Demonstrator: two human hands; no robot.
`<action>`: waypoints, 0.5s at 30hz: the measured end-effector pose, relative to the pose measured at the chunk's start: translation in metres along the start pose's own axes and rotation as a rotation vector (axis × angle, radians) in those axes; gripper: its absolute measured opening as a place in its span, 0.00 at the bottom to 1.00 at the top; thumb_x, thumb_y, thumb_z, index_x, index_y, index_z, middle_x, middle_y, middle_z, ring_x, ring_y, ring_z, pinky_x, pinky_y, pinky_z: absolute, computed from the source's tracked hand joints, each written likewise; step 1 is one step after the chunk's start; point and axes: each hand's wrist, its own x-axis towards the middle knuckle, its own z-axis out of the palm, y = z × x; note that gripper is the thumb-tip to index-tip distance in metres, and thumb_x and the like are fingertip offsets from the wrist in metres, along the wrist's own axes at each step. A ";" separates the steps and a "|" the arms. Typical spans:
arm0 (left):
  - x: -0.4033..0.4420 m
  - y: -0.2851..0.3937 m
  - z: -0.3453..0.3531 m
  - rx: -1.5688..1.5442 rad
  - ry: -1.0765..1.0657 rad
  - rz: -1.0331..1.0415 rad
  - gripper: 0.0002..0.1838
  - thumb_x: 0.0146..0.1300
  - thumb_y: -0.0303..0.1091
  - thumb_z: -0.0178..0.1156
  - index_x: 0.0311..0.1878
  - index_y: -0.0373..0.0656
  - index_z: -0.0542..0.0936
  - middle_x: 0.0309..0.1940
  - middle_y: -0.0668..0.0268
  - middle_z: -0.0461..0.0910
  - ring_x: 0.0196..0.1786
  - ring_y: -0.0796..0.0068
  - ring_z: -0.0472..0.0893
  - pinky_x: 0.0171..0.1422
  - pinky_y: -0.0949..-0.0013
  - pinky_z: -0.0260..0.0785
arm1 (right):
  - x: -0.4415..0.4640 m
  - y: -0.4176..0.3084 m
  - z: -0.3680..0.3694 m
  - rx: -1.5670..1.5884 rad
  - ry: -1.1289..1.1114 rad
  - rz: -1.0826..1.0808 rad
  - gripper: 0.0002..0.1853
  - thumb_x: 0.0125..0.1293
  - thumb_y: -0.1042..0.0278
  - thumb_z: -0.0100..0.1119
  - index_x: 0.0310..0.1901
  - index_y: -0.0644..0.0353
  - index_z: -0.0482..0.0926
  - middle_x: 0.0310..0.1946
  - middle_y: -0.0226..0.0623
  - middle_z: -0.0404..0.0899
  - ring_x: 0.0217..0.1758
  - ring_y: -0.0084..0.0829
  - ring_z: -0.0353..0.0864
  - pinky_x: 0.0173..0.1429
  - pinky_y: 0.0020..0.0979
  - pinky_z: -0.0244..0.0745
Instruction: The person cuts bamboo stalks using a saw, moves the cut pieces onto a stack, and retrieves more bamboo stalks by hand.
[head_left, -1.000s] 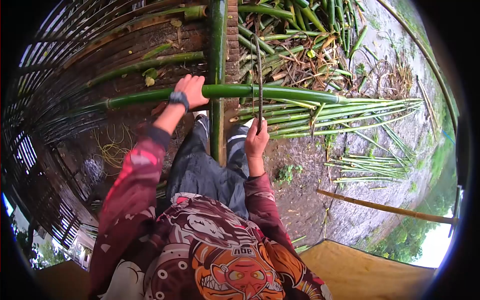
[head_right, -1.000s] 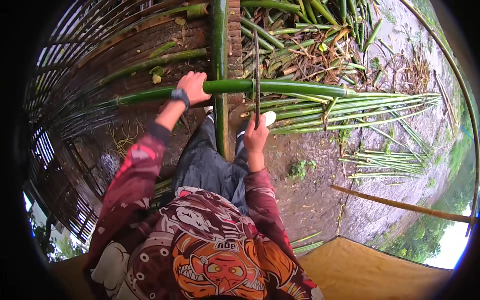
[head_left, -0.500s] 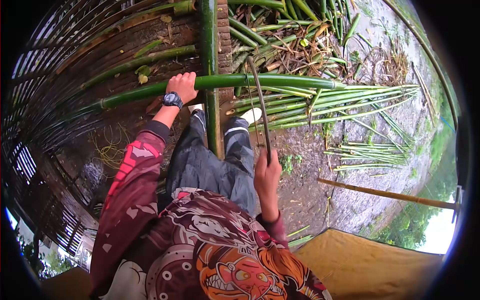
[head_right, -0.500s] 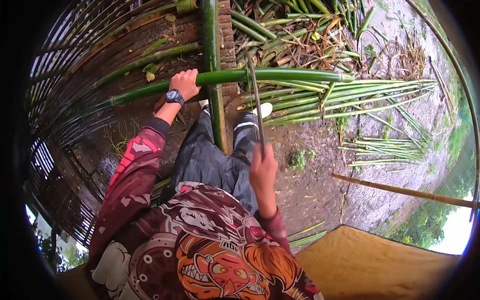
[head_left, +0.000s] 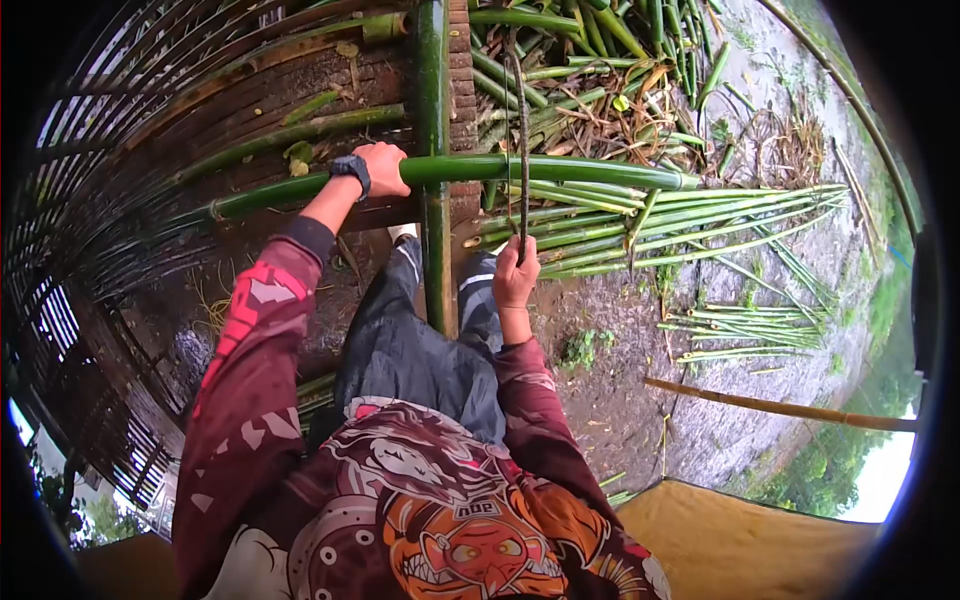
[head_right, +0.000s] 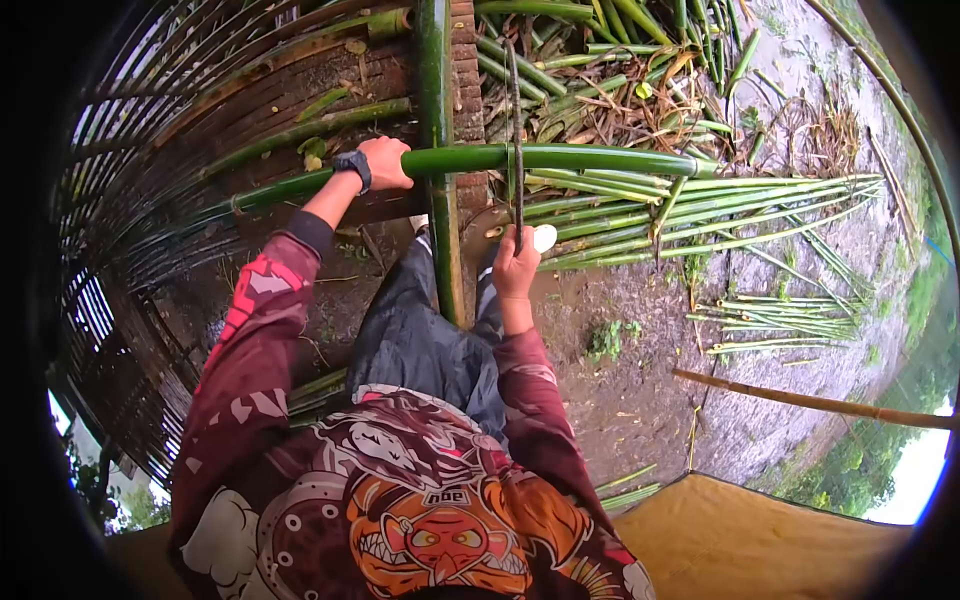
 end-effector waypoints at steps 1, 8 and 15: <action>0.001 -0.001 -0.001 -0.005 0.002 -0.004 0.24 0.46 0.51 0.70 0.43 0.45 0.88 0.41 0.50 0.89 0.47 0.47 0.87 0.56 0.50 0.81 | 0.000 0.002 -0.003 -0.043 -0.013 -0.034 0.12 0.79 0.64 0.52 0.37 0.62 0.72 0.21 0.33 0.67 0.22 0.25 0.66 0.27 0.33 0.63; 0.002 0.000 -0.007 0.024 -0.062 -0.006 0.28 0.45 0.53 0.71 0.48 0.47 0.89 0.45 0.49 0.89 0.49 0.47 0.88 0.59 0.51 0.81 | -0.066 -0.164 -0.098 -0.334 -0.123 0.264 0.11 0.80 0.64 0.53 0.46 0.63 0.78 0.22 0.51 0.74 0.23 0.44 0.78 0.29 0.42 0.68; 0.003 -0.002 -0.007 0.014 -0.050 0.005 0.27 0.46 0.52 0.70 0.46 0.45 0.88 0.43 0.50 0.89 0.48 0.47 0.87 0.57 0.50 0.81 | -0.036 -0.169 -0.084 -0.379 -0.151 0.287 0.11 0.80 0.64 0.53 0.42 0.62 0.76 0.19 0.47 0.71 0.20 0.45 0.75 0.28 0.43 0.65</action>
